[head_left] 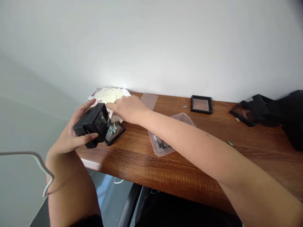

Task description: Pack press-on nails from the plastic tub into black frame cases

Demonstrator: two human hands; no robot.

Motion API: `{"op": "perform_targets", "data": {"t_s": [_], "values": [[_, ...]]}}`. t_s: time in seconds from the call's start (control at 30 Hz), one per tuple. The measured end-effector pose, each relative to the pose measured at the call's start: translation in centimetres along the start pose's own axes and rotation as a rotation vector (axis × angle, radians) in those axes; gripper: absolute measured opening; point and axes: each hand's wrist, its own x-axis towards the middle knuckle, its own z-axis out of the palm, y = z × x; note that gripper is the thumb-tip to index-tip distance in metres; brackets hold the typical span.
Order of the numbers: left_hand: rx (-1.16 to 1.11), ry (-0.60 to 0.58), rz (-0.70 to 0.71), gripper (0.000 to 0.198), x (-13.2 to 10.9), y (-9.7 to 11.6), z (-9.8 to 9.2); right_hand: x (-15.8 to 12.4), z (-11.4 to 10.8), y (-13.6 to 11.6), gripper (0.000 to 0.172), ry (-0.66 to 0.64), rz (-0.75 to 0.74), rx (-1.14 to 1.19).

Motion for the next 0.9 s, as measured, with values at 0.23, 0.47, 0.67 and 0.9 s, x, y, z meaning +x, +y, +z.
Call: {"op": "perform_targets", "data": {"t_s": [0.23,0.47,0.67,0.9], "values": [[-0.156,0.039,-0.031,0.110,-0.9,-1.2,-0.8,0.8,1.6,0.5,0.031,-0.023,0.024,0.048],[-0.386,0.233,0.006,0.110,-2.1,-2.8,-1.1,0.8,2.9,2.9,0.026,-0.020,0.095,0.020],[-0.231,0.250,0.198,0.106,-2.7,-1.5,-1.0,1.2,3.3,3.1,0.029,0.053,0.237,0.035],[0.263,-0.011,0.289,0.102,-2.9,4.3,4.1,1.8,3.0,3.1,0.037,0.100,0.300,0.107]]}}
